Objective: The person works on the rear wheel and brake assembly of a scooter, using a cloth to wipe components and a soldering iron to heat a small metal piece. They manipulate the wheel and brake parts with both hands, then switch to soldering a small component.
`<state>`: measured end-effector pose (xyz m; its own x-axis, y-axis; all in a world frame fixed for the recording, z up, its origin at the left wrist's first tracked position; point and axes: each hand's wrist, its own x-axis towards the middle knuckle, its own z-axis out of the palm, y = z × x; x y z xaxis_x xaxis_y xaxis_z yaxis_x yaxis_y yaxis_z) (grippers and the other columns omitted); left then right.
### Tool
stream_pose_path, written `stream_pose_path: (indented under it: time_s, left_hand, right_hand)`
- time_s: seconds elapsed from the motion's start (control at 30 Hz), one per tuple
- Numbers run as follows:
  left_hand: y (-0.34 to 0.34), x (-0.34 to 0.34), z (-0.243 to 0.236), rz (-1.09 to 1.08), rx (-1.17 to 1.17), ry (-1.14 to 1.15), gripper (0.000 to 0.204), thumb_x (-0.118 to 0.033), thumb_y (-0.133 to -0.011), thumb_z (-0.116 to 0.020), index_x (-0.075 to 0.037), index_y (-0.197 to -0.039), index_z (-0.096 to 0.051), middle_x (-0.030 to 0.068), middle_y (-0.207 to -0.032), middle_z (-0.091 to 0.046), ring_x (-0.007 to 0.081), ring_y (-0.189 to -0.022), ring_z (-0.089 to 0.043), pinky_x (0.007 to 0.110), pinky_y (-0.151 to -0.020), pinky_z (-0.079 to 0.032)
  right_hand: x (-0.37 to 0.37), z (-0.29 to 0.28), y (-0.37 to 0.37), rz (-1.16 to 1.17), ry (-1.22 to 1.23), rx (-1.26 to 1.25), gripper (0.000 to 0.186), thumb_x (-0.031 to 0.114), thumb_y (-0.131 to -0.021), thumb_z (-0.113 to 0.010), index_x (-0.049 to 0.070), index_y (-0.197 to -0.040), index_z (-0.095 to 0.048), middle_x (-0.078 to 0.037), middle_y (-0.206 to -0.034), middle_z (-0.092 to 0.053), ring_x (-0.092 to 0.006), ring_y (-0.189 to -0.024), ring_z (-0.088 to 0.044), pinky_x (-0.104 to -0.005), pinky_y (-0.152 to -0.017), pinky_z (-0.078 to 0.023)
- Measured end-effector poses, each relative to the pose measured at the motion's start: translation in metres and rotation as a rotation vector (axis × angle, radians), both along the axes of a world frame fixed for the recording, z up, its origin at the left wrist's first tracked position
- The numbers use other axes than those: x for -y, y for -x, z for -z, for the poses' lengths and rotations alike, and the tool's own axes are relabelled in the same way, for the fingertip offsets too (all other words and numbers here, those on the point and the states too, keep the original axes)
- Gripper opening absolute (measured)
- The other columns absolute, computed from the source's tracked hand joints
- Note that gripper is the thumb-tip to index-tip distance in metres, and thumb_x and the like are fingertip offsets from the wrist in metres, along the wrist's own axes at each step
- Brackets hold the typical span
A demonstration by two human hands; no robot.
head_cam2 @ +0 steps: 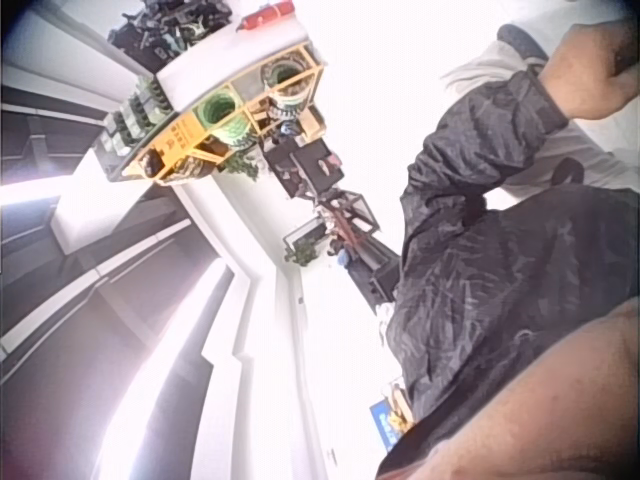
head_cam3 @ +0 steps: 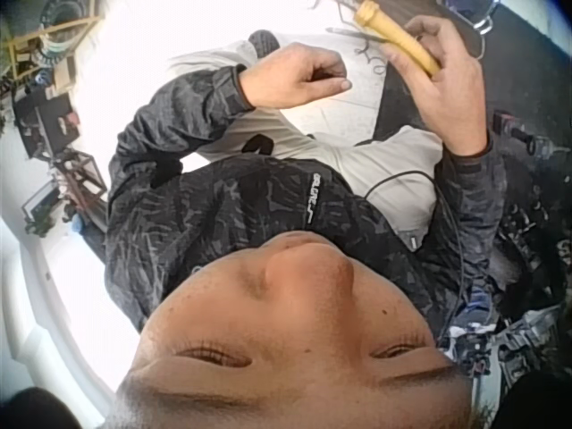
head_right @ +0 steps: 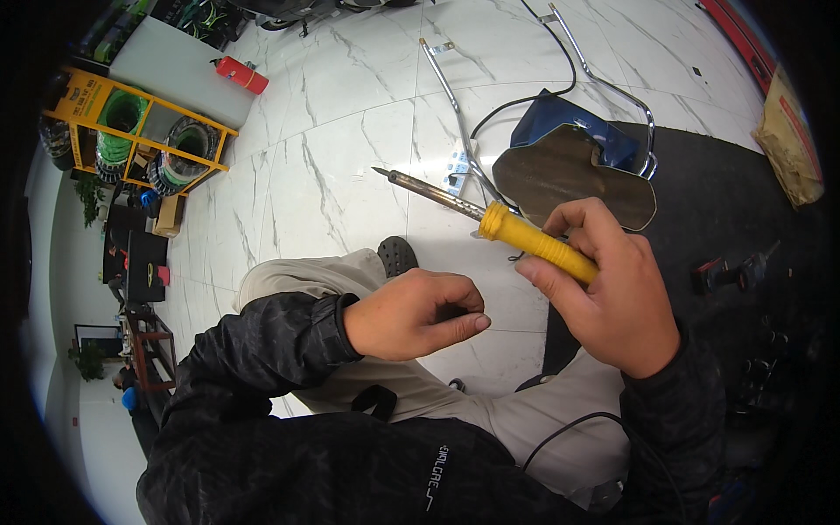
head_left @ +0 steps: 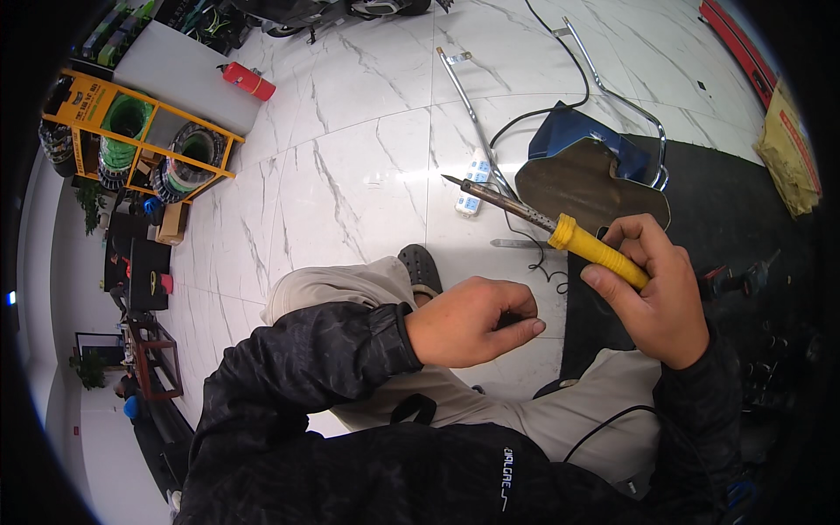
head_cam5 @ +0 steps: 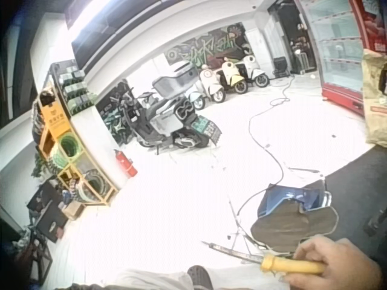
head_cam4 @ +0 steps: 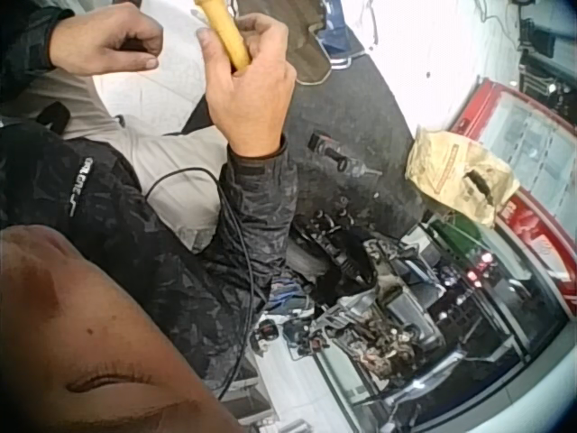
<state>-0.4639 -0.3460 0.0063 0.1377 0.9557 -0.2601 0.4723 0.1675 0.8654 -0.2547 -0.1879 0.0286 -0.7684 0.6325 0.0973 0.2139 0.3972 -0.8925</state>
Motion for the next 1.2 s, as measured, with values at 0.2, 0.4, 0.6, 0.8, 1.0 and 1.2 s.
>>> stream_pose_path:
  time_s: [0.2,0.4,0.6,0.8,1.0,1.2]
  left_hand:
    - [0.0,-0.001,0.0,0.005,-0.006,0.011,0.028,-0.028,-0.104,-0.072,0.0,-0.104,-0.07,0.0119,-0.081,-0.07,0.0217,-0.067,-0.065,0.035,-0.064,-0.053]
    - [0.001,-0.001,0.0,0.006,-0.009,0.005,0.027,-0.027,-0.104,-0.072,0.0,-0.105,-0.07,0.0122,-0.082,-0.071,0.0223,-0.069,-0.067,0.034,-0.066,-0.054]
    - [0.0,-0.001,0.001,0.01,-0.016,-0.007,0.027,-0.026,-0.104,-0.072,0.0,-0.106,-0.07,0.0132,-0.084,-0.072,0.023,-0.071,-0.068,0.035,-0.067,-0.055]
    - [0.0,-0.001,0.001,0.013,-0.017,0.004,0.026,-0.026,-0.104,-0.072,0.0,-0.106,-0.07,0.0138,-0.085,-0.073,0.0244,-0.072,-0.069,0.035,-0.068,-0.055]
    - [0.0,-0.002,0.001,0.015,-0.021,0.0,0.027,-0.026,-0.104,-0.072,0.0,-0.106,-0.07,0.0139,-0.086,-0.073,0.0246,-0.073,-0.07,0.036,-0.068,-0.055]
    - [0.0,-0.002,0.001,0.018,-0.022,0.009,0.028,-0.028,-0.105,-0.071,0.0,-0.106,-0.07,0.0143,-0.086,-0.073,0.0254,-0.073,-0.07,0.036,-0.069,-0.055]
  right_hand:
    - [0.0,0.0,0.0,-0.011,-0.028,-0.006,0.03,0.011,-0.094,-0.078,-0.003,-0.111,-0.059,-0.008,-0.065,-0.06,-0.0102,-0.057,-0.048,-0.0283,-0.059,-0.037]
    - [-0.002,-0.009,-0.002,-0.051,-0.052,0.04,0.028,0.015,-0.098,-0.077,-0.001,-0.112,-0.059,-0.016,-0.077,-0.072,-0.0238,-0.065,-0.072,-0.0311,-0.063,-0.05]
    - [-0.003,-0.01,-0.004,-0.048,-0.046,0.059,0.026,0.018,-0.1,-0.074,-0.001,-0.111,-0.062,-0.017,-0.078,-0.072,-0.0245,-0.066,-0.072,-0.032,-0.065,-0.051]
    - [0.0,-0.002,-0.001,-0.024,-0.056,-0.028,0.022,0.019,-0.103,-0.069,-0.001,-0.11,-0.063,-0.008,-0.066,-0.058,-0.0128,-0.057,-0.049,-0.0296,-0.059,-0.037]
    - [-0.003,-0.005,-0.005,-0.023,-0.03,0.024,0.028,0.023,-0.104,-0.069,-0.004,-0.111,-0.067,-0.015,-0.074,-0.067,-0.0218,-0.061,-0.066,-0.0327,-0.061,-0.049]
    - [-0.001,0.0,-0.003,-0.014,-0.094,-0.009,0.027,0.022,-0.11,-0.059,-0.004,-0.11,-0.066,-0.007,-0.066,-0.057,-0.014,-0.057,-0.055,-0.0304,-0.058,-0.041]
